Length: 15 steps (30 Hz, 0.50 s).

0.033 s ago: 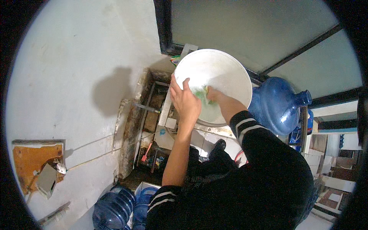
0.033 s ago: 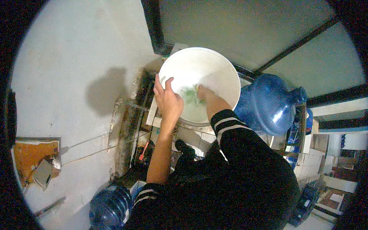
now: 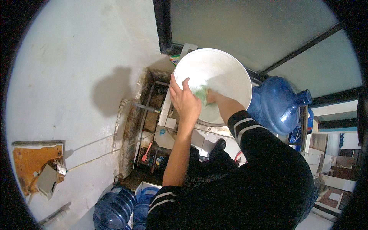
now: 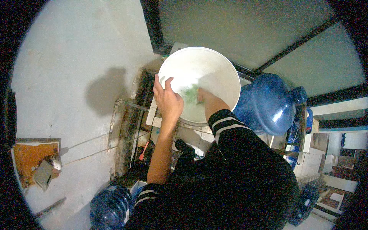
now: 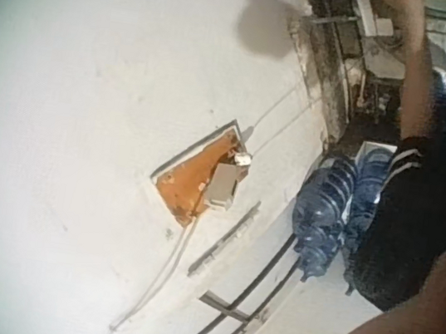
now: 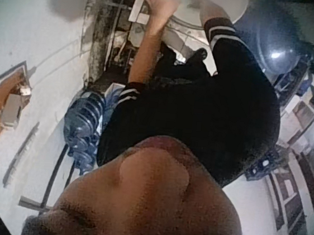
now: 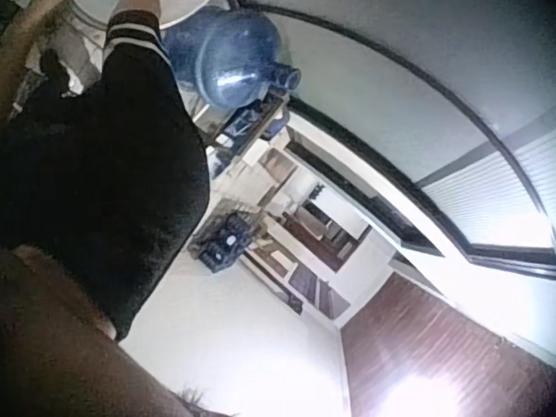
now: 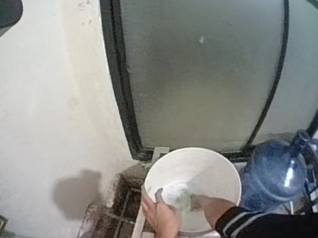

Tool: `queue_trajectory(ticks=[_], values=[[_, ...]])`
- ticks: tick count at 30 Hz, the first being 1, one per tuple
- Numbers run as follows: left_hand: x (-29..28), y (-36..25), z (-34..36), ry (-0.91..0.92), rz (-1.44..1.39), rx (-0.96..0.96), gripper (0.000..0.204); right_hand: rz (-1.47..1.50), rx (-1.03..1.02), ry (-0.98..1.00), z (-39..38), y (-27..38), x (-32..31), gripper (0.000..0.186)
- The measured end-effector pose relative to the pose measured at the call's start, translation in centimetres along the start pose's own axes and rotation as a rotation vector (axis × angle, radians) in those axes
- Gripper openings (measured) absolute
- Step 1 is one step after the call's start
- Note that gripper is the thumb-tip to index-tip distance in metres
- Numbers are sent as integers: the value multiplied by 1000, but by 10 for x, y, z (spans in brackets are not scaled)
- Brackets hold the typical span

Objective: The person cleans the exterior of a blue plastic water jug with a soapy sponge and then fills it with water from a hose at a filling station.

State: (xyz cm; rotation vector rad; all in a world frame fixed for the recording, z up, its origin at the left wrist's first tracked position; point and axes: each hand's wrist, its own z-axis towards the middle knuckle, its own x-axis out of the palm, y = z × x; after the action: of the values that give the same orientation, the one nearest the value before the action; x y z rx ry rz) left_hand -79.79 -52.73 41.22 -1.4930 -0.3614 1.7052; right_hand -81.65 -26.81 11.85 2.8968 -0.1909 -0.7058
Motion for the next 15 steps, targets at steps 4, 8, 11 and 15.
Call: queue_trajectory(ticks=[4,8,11,15], values=[[1,1,-2,-68,33,-34,45,448,12,6,-13,10,12,46],[8,2,-2,-113,50,-20,44,998,-76,15,-51,27,-13,44],[5,3,-2,-106,17,-32,42,1293,-217,59,-82,52,-55,43],[6,3,-2,-115,8,-38,41,1492,-431,101,-150,76,-107,40]])
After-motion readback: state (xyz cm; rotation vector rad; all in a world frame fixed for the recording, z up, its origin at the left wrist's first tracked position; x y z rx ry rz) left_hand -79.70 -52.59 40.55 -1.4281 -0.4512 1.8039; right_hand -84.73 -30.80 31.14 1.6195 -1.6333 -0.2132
